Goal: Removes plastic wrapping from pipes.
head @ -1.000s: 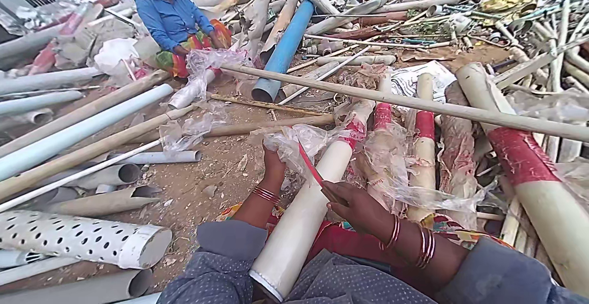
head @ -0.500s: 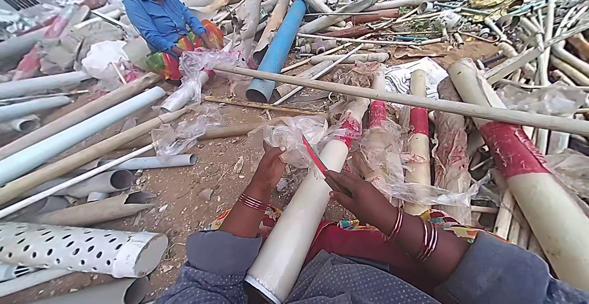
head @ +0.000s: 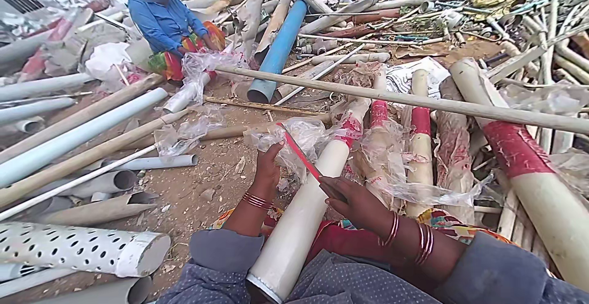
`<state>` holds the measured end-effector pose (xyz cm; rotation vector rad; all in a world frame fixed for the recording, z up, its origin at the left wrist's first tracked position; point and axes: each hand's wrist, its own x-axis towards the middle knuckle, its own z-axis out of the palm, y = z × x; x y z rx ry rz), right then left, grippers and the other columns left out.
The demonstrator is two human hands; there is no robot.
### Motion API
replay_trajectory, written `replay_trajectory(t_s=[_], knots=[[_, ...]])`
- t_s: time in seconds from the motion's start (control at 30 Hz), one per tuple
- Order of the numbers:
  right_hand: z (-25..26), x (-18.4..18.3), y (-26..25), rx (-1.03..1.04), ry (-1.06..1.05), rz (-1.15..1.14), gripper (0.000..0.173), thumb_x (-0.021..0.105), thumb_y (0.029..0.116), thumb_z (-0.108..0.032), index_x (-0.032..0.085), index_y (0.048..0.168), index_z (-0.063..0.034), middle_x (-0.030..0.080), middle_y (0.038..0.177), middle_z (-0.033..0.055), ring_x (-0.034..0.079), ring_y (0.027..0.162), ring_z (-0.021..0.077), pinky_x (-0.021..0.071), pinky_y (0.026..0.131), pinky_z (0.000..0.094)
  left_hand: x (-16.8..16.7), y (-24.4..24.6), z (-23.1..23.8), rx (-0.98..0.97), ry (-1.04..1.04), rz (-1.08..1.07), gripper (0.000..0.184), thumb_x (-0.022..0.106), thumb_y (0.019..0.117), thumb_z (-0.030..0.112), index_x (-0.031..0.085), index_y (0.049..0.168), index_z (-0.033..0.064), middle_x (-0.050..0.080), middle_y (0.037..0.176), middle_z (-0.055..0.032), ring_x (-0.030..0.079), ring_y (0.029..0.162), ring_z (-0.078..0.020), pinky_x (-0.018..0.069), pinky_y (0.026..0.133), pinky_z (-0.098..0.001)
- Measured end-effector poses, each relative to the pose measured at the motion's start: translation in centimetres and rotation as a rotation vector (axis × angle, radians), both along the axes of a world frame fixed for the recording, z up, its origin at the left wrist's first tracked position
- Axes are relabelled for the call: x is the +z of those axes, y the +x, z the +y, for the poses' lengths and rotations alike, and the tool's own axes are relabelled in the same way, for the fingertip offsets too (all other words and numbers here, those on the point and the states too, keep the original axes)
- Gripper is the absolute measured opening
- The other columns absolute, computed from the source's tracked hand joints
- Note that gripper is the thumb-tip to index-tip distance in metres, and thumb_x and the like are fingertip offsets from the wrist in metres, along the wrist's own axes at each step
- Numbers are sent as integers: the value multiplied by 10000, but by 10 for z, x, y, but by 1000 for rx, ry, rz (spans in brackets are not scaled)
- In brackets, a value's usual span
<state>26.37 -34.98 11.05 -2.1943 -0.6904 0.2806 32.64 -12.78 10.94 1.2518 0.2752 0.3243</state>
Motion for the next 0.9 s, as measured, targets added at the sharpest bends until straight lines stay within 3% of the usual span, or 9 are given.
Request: replay_trajectory(t_s=[0.07,0.2,0.27,0.37,0.47,0.57,0.7,0.8,0.9], knots=[[-6,1,6,-48,99,54,498,598,1012,-152,522,1499,-86,619,1354,197,655,1119,292,522,965,428,2,1,2,10,1,-42,439,541,972,-2,432,1394,54,629,1146,-85,661,988,-139,568,867,-327],[-14,0,11,-114,321,148,485,580,1012,-187,523,1484,-92,647,1276,88,612,843,34,507,723,194,7,0,6,-8,1,-101,348,513,975,-13,479,1312,63,656,1088,-34,676,963,-102,578,871,-312],[-14,-1,10,-88,418,201,491,573,1012,-176,502,1483,-55,661,1272,57,592,800,-26,483,678,139,9,-1,8,3,10,-112,336,517,972,-13,486,1296,69,668,1066,-24,686,952,-100,584,865,-311],[-15,-3,9,-14,738,344,497,536,1005,-150,435,1466,8,662,1179,-19,583,707,-43,489,597,118,7,4,17,21,13,-100,338,524,984,14,480,1312,83,665,1084,-26,680,967,-106,582,866,-317],[-25,2,18,-23,979,467,424,495,1033,-227,426,1409,-45,703,1141,-11,639,660,28,541,562,168,3,10,31,64,-41,-106,345,517,1002,34,466,1342,59,630,1143,-57,655,1013,-135,564,902,-344],[-33,11,28,-207,919,569,349,311,1063,-168,459,1361,-66,707,1118,24,648,649,52,541,561,173,10,6,33,55,-118,-139,189,417,1032,72,558,1153,108,686,993,-5,688,922,-95,586,843,-311],[-28,10,34,-349,775,883,371,255,1121,-187,456,1420,-95,716,1079,41,623,613,58,489,506,178,30,-9,21,15,-166,-176,352,246,1073,114,577,972,179,710,820,71,701,774,-12,599,721,-219],[-22,2,29,-219,676,1030,356,248,1128,-233,472,1383,-126,731,1011,26,591,552,36,464,472,166,26,-8,28,23,-186,-232,351,234,1076,151,570,997,208,701,847,96,689,803,10,592,730,-210],[-20,-7,22,28,630,1016,306,311,1106,-301,483,1313,-156,716,1030,-17,575,546,11,473,481,152,11,1,54,-7,-235,-296,338,226,1083,258,559,1097,205,689,948,66,681,904,-32,591,797,-263]])
